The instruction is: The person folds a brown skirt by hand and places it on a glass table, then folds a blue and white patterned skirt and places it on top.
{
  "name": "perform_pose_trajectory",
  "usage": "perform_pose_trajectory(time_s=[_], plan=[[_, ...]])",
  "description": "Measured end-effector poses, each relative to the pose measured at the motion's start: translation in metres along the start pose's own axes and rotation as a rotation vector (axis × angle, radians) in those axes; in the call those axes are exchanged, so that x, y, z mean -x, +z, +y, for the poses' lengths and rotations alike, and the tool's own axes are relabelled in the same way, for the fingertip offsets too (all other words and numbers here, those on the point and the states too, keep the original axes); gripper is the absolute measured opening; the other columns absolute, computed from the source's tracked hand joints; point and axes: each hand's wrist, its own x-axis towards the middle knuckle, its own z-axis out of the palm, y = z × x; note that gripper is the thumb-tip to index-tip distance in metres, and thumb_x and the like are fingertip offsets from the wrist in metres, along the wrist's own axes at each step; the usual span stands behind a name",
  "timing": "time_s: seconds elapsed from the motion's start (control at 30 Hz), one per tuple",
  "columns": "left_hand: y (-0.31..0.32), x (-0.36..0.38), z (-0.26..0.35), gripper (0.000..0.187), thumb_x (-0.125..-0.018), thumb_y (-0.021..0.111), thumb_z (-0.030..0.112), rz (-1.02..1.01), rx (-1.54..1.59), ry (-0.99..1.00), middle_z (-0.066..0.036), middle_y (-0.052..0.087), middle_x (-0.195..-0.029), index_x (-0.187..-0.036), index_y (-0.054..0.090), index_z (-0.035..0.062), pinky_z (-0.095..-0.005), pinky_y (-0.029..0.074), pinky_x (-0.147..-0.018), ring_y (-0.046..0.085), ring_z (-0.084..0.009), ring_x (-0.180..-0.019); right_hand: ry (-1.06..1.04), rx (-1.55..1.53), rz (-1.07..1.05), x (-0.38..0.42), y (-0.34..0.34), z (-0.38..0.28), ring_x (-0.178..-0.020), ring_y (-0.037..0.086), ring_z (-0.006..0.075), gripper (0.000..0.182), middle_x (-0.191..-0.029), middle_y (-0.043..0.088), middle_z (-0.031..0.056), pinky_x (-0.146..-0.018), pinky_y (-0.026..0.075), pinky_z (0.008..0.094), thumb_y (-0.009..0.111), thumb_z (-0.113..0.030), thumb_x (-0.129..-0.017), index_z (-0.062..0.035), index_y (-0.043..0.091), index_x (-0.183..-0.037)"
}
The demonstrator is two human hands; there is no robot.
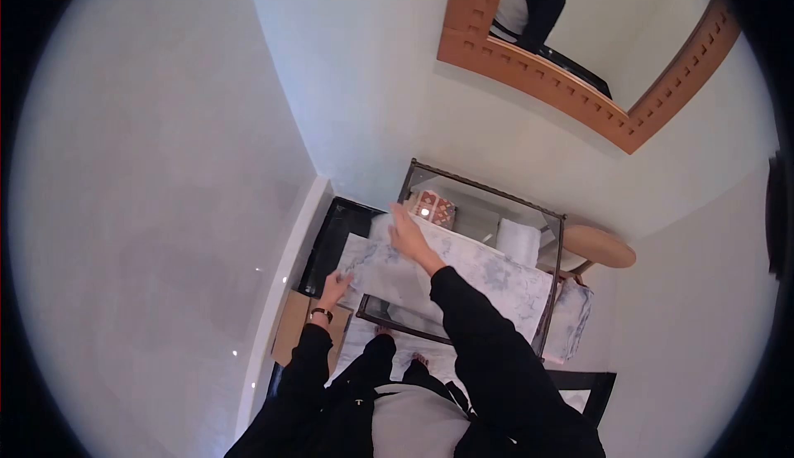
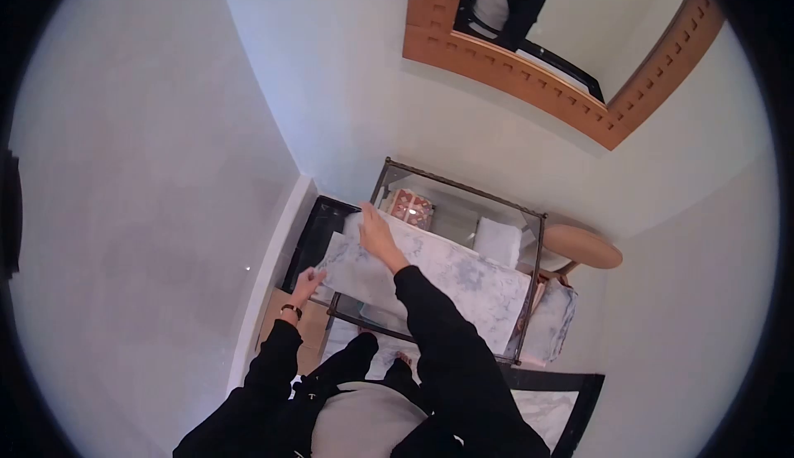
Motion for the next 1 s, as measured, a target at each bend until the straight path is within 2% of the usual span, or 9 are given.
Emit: perform_pose_trajectory(time_s=[0.07, 0.17, 0.23, 0.37, 0.57, 0.7, 0.83, 0.93, 1.0], plan=[[0.009, 0.000, -0.015, 0.033, -0.089, 0.064, 0.035, -0.130, 0.314, -0.230, 0.000, 0.060, -0.094, -0.108, 0.057, 0.0096, -0.0388, 0.049, -0.076, 0.058, -0.0159, -0.090, 0.101, 0.106, -0.046, 0.041, -0.018, -0.010, -0.128, 0.039, 0.0372, 0.056, -0.138, 0.041, 0.0195, -0.105, 0.031, 0.0501, 0.053, -0.010, -0.084, -0.0052, 0.035, -0.137], [0.009, -0.015, -0.043, 0.032, -0.091, 0.062, 0.032, -0.316, 0.706, -0.272, -0.001, 0.062, -0.104, -0.115, 0.056, 0.0116, -0.0416, 0.046, -0.085, 0.057, -0.0170, -0.099, 0.190, 0.263, -0.025, 0.098, -0.070, -0.027, -0.133, 0.034, 0.0337, 0.060, -0.140, 0.041, 0.0175, -0.107, 0.020, 0.0591, 0.054, -0.008, -0.081, -0.0058, 0.036, -0.138], [0.015, -0.013, -0.021, 0.038, -0.091, 0.062, 0.035, -0.366, 0.904, -0.374, -0.003, 0.061, -0.113, -0.120, 0.055, 0.0114, -0.0407, 0.044, -0.089, 0.056, -0.0188, -0.106, 0.446, 0.450, 0.153, 0.170, -0.109, -0.008, -0.133, 0.032, 0.0353, 0.060, -0.140, 0.039, 0.0185, -0.108, 0.018, 0.0592, 0.053, -0.007, -0.080, -0.0045, 0.037, -0.137], [0.028, -0.016, -0.008, 0.051, -0.088, 0.064, 0.041, -0.457, 1.038, -0.452, -0.006, 0.057, -0.127, -0.127, 0.052, 0.0098, -0.0387, 0.043, -0.095, 0.054, -0.0211, -0.115, 0.768, 0.738, 0.430, 0.266, -0.163, 0.020, -0.128, 0.034, 0.0428, 0.058, -0.137, 0.040, 0.0239, -0.106, 0.023, 0.0539, 0.055, -0.008, -0.079, 0.0007, 0.038, -0.133], [0.034, -0.032, -0.030, 0.051, -0.088, 0.066, 0.033, -0.393, 0.847, -0.344, -0.007, 0.057, -0.128, -0.129, 0.051, 0.0060, -0.0379, 0.041, -0.099, 0.053, -0.0221, -0.118, 1.181, 0.748, 0.479, 0.329, -0.198, 0.026, -0.117, 0.041, 0.0412, 0.058, -0.124, 0.047, 0.0207, -0.095, 0.034, 0.0525, 0.061, -0.022, -0.083, -0.0045, 0.038, -0.134], [0.031, -0.035, -0.026, 0.045, -0.088, 0.067, 0.027, -0.377, 0.891, -0.291, -0.008, 0.059, -0.124, -0.123, 0.054, 0.0034, -0.0345, 0.044, -0.097, 0.056, -0.0204, -0.113, 1.226, 0.630, 0.442, 0.347, -0.207, 0.031, -0.109, 0.050, 0.0397, 0.053, -0.116, 0.052, 0.0185, -0.085, 0.043, 0.0506, 0.063, -0.029, -0.084, -0.0081, 0.043, -0.129], [0.023, -0.023, -0.004, 0.041, -0.089, 0.066, 0.025, -0.311, 0.848, -0.211, -0.009, 0.061, -0.119, -0.121, 0.055, 0.0029, -0.0348, 0.046, -0.095, 0.059, -0.0199, -0.110, 1.239, 0.429, 0.411, 0.365, -0.215, 0.046, -0.099, 0.061, 0.0383, 0.051, -0.106, 0.063, 0.0229, -0.084, 0.048, 0.0417, 0.068, -0.030, -0.083, -0.0015, 0.051, -0.122], [0.013, -0.030, -0.012, 0.040, -0.089, 0.067, 0.024, -0.264, 0.774, -0.197, -0.009, 0.062, -0.118, -0.120, 0.054, 0.0023, -0.0345, 0.048, -0.093, 0.060, -0.0200, -0.108, 1.180, 0.191, 0.299, 0.396, -0.220, 0.088, -0.100, 0.062, 0.0363, 0.051, -0.107, 0.065, 0.0209, -0.085, 0.048, 0.0396, 0.065, -0.034, -0.085, 0.0005, 0.053, -0.121], [0.010, -0.028, -0.010, 0.040, -0.089, 0.067, 0.024, -0.270, 0.727, -0.203, -0.009, 0.062, -0.117, -0.120, 0.054, 0.0019, -0.0345, 0.049, -0.092, 0.061, -0.0203, -0.107, 1.267, -0.278, 0.378, 0.383, -0.231, 0.070, -0.100, 0.062, 0.0307, 0.050, -0.109, 0.065, 0.0172, -0.085, 0.048, 0.0374, 0.064, -0.033, -0.087, 0.0015, 0.054, -0.122]])
